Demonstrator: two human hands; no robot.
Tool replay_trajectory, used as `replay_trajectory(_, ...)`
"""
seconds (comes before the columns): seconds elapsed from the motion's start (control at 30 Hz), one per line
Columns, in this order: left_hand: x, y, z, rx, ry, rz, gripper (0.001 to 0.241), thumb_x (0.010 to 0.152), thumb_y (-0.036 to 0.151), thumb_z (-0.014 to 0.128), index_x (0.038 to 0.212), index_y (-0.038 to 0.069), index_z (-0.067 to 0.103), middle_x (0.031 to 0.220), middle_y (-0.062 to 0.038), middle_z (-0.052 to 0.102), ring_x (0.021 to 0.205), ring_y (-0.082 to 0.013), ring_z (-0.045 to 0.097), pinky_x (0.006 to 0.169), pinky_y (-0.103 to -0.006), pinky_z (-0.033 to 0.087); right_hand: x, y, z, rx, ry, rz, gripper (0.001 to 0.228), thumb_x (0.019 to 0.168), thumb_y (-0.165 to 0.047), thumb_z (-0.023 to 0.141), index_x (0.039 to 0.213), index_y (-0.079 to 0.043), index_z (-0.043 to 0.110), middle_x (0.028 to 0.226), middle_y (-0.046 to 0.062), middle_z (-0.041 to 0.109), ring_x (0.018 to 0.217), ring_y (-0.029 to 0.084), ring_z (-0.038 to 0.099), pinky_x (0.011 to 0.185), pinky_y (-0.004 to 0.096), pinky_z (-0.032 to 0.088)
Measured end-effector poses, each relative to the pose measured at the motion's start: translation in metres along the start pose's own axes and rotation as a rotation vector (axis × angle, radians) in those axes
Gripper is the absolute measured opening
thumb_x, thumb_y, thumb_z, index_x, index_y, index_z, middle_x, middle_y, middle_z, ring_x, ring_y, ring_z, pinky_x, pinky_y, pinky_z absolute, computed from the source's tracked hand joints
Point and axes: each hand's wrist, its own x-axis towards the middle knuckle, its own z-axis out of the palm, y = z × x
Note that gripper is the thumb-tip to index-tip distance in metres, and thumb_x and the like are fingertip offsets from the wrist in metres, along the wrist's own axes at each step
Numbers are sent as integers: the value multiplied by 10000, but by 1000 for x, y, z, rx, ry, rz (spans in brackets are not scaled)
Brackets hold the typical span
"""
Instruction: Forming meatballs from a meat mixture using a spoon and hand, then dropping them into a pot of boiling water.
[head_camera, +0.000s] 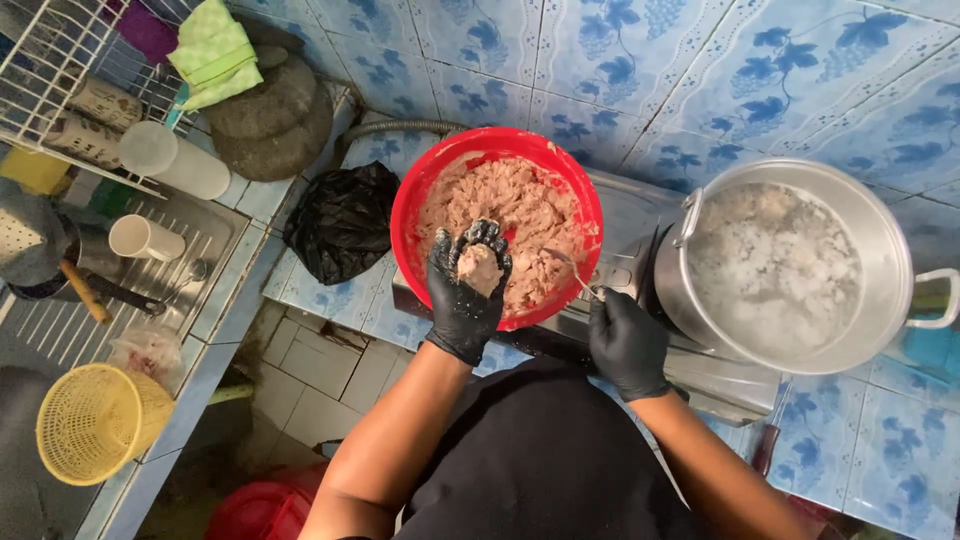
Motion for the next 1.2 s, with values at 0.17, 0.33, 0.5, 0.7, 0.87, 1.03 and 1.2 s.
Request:
replay_trajectory(0.17, -2, 0, -3, 0, -42, -3, 422, 1044, 371, 472, 1086, -31, 595, 1037, -100, 668, 985, -205, 657, 876, -322, 524, 11, -27, -40, 419, 23, 154, 203, 1011, -252, 609, 974, -99, 737, 761, 142, 688, 862, 424, 665, 602, 428, 548)
replay_trajectory(0.33, -5, -8, -9, 0, -108, -12, 464, 1025, 420, 456, 1170, -12, 545, 1134, -118, 612, 1068, -242, 600, 935, -374, 475, 41, -87, -92, 621, 54, 129, 198, 1006, -170, 612, 1027, -8, 725, 819, 234, 703, 885, 512, 639, 654, 460, 564)
replay_trajectory(0.5, -2, -15, -16, 2, -203, -15, 552, 1000, 486, 435, 1282, 14, 480, 1262, -142, 537, 1178, -291, 523, 1014, -442, 409, 29, -100, -99, 478, -106, 139, 139, 936, -187, 681, 971, -90, 774, 840, 210, 730, 896, 436, 673, 620, 505, 570)
replay_trajectory(0.7, 5, -17, -18, 10, -282, -25, 662, 974, 552, 415, 1394, 41, 415, 1391, -164, 462, 1288, -339, 446, 1093, -509, 342, 16, -82, -90, 766, -75, 164, 68, 877, -90, 717, 906, -82, 777, 787, 193, 737, 929, 394, 717, 686, 434, 588)
replay_trajectory(0.87, 8, -17, -21, 5, -349, -25, 753, 955, 602, 401, 1478, 61, 367, 1487, -180, 405, 1371, -375, 387, 1152, -559, 291, 33, -90, -110, 778, -39, 146, 115, 940, -68, 653, 981, 1, 736, 877, 257, 732, 886, 417, 721, 727, 482, 577)
replay_trajectory(1.03, 16, -27, -30, 2, -411, -29, 850, 936, 653, 387, 1562, 82, 319, 1584, -196, 348, 1454, -409, 328, 1211, -608, 239, 7, -73, -86, 678, -338, 190, 343, 963, -135, 585, 1288, -96, 685, 975, -113, 720, 877, 0, 553, 760, 224, 494)
replay_trajectory(1.2, 33, -39, -64, 508, -338, 375, 647, 1054, 503, 345, 1343, -28, 576, 1347, -193, 620, 1279, -325, 589, 1125, -462, 462, 13, -70, -93, 848, -312, 265, 209, 972, -147, 590, 1098, -49, 725, 989, -12, 727, 944, 79, 608, 853, 280, 505)
